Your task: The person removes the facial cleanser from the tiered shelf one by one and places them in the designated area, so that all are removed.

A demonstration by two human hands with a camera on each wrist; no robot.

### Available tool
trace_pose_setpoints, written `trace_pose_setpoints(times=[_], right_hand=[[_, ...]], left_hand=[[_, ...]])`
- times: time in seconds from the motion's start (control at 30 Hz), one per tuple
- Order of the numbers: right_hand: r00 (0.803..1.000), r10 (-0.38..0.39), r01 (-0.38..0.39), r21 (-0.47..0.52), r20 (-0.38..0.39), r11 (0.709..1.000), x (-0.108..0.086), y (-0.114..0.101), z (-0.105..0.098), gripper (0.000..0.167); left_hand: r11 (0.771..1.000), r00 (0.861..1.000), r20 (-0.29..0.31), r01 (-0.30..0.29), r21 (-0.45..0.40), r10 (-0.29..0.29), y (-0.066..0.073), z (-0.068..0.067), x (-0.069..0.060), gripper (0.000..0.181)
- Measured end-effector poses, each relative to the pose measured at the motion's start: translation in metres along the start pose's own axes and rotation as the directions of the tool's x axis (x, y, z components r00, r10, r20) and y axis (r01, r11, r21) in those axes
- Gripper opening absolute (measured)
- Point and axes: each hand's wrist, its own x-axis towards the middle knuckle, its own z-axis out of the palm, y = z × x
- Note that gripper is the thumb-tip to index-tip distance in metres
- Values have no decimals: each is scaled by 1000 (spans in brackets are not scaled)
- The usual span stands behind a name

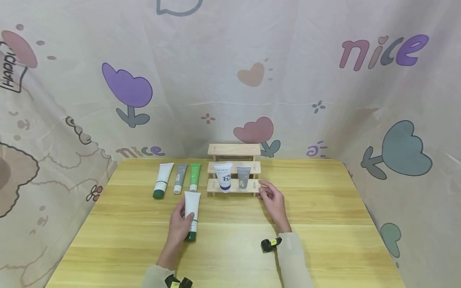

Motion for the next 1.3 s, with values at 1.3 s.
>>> trace_pose_setpoints(times=[1.3], right_hand=[[1000,-9,9,-20,0,1000,1,-1,-2,29]], left_hand=[[952,975,220,-57,301,-11,2,-24,6,58]])
